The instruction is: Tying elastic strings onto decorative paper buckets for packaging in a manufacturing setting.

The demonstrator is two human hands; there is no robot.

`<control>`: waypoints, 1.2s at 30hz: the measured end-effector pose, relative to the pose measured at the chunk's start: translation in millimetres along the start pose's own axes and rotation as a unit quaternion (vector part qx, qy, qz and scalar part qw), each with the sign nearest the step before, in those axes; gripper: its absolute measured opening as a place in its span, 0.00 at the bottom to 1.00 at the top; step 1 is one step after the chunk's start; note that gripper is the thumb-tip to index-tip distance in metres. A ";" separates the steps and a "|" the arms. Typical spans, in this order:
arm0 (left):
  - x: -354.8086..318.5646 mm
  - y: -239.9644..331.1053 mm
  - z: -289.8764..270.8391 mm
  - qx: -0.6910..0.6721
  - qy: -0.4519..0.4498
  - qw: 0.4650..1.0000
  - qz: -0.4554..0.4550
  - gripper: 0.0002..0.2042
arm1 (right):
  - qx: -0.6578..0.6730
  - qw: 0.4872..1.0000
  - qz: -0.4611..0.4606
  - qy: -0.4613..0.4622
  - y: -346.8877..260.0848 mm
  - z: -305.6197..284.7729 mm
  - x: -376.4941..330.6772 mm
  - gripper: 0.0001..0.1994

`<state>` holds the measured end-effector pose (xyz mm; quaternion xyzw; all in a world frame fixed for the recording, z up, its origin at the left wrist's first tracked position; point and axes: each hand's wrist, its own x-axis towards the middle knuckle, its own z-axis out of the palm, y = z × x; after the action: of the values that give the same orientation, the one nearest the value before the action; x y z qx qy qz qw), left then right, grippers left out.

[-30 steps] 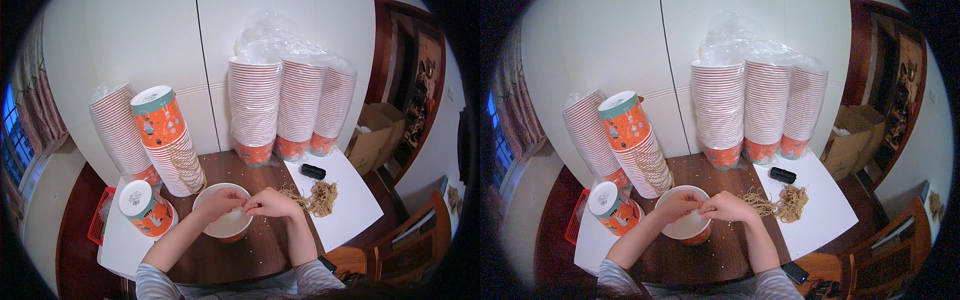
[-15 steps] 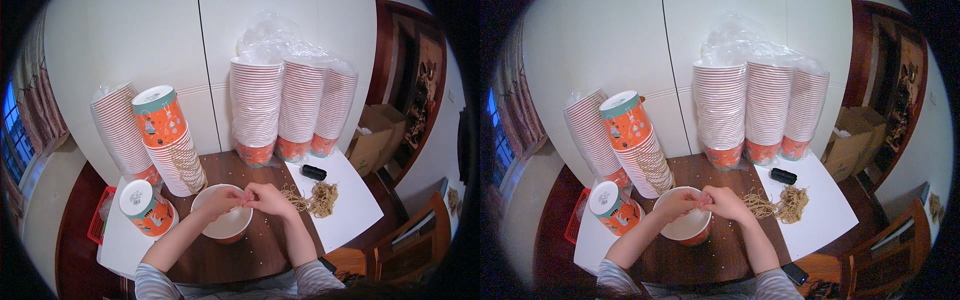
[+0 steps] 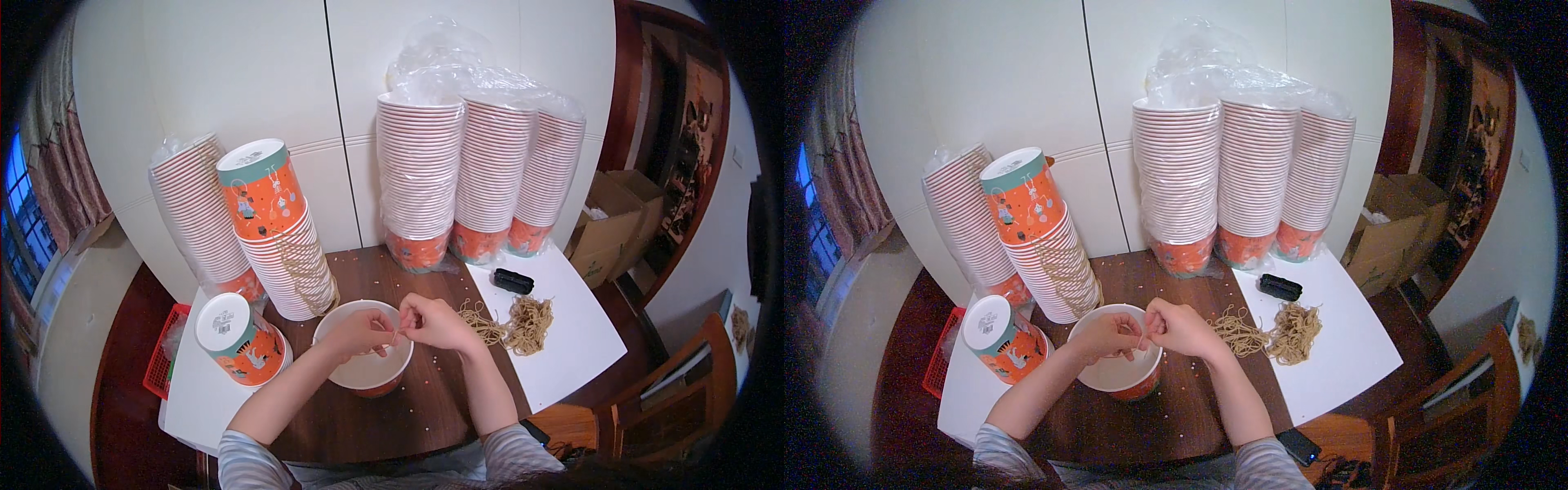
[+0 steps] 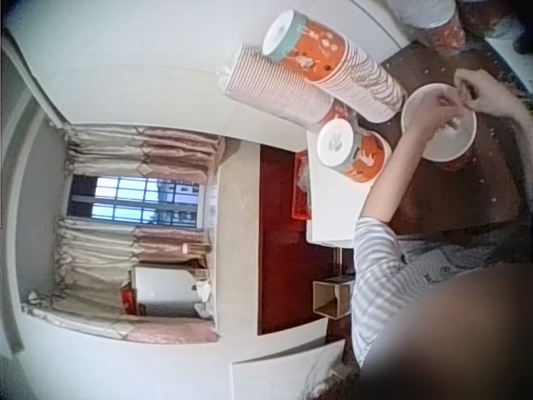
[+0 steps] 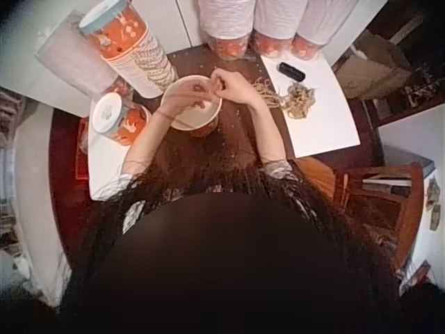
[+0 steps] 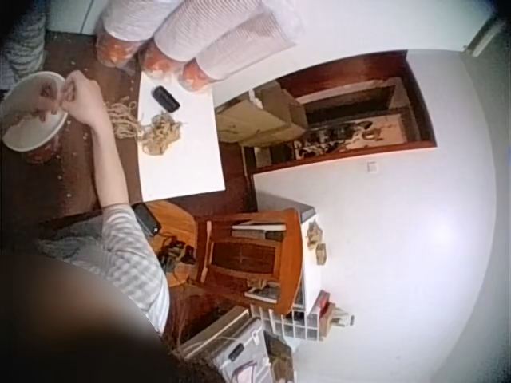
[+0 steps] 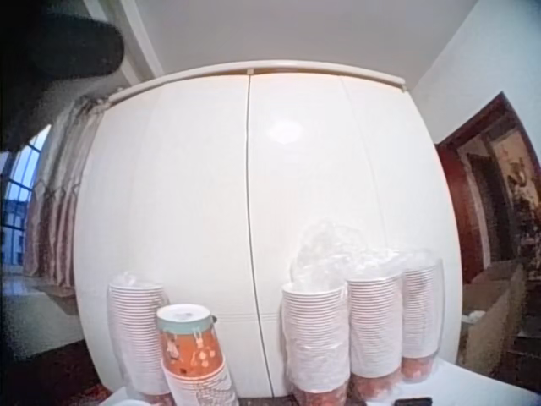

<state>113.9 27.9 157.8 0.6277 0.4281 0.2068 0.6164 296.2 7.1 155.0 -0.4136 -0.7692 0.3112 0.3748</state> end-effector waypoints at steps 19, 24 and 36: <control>10.6 -19.5 -2.7 0.072 0.000 0.995 0.074 0.05 | 0.056 0.998 0.031 -0.020 1.9 -4.7 -0.9 0.10; 12.4 -23.2 -0.6 0.052 0.029 0.992 0.110 0.05 | 0.054 0.998 0.037 -0.026 2.7 -6.2 -0.8 0.10; 4.1 -11.3 2.2 0.038 0.055 0.997 0.041 0.08 | 0.056 0.997 0.050 -0.034 5.1 -6.7 -0.5 0.11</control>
<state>114.6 28.5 145.6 0.6550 0.4431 0.2499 0.5587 304.1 10.2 154.4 -0.4193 -0.7410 0.3863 0.3547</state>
